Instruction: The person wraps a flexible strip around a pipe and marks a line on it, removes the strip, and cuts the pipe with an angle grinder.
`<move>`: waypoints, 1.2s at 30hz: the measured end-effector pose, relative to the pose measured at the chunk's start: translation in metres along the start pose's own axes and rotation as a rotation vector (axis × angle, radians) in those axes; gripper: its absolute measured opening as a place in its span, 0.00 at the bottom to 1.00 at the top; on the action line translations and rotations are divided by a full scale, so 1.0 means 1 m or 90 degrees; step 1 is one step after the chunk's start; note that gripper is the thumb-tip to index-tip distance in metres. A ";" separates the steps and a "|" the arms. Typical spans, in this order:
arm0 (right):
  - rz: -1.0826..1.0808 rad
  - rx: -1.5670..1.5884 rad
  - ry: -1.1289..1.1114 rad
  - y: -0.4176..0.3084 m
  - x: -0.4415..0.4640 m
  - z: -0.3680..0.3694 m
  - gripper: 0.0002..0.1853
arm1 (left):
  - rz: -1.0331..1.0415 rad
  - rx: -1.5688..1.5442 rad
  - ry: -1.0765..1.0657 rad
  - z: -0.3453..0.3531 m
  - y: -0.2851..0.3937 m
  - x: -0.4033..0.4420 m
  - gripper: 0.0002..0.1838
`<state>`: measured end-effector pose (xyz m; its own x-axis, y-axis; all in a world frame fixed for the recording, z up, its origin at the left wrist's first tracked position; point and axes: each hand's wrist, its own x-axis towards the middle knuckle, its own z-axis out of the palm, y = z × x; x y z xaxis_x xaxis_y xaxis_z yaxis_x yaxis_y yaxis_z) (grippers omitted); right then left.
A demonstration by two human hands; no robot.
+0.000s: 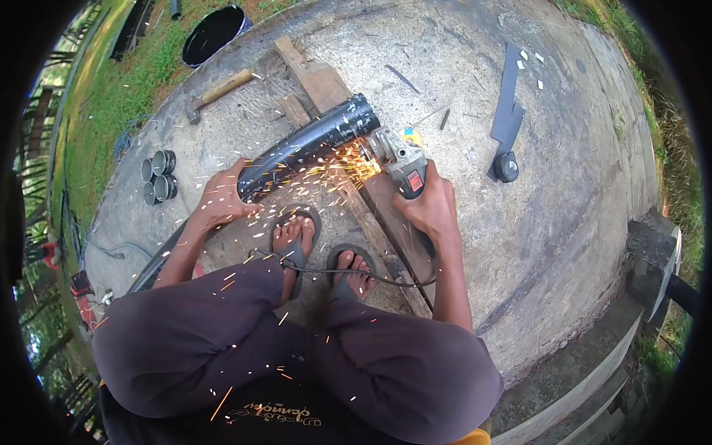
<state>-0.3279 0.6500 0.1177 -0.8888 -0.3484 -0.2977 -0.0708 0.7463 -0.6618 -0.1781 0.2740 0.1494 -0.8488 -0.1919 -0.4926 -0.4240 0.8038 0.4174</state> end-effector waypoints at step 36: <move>-0.015 0.021 0.002 0.002 0.000 0.000 0.36 | -0.020 0.058 0.033 0.006 0.001 -0.003 0.46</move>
<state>-0.3281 0.6518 0.1168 -0.8886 -0.3633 -0.2800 -0.0763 0.7190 -0.6908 -0.1741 0.2791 0.1465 -0.8519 -0.2444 -0.4632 -0.4219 0.8442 0.3305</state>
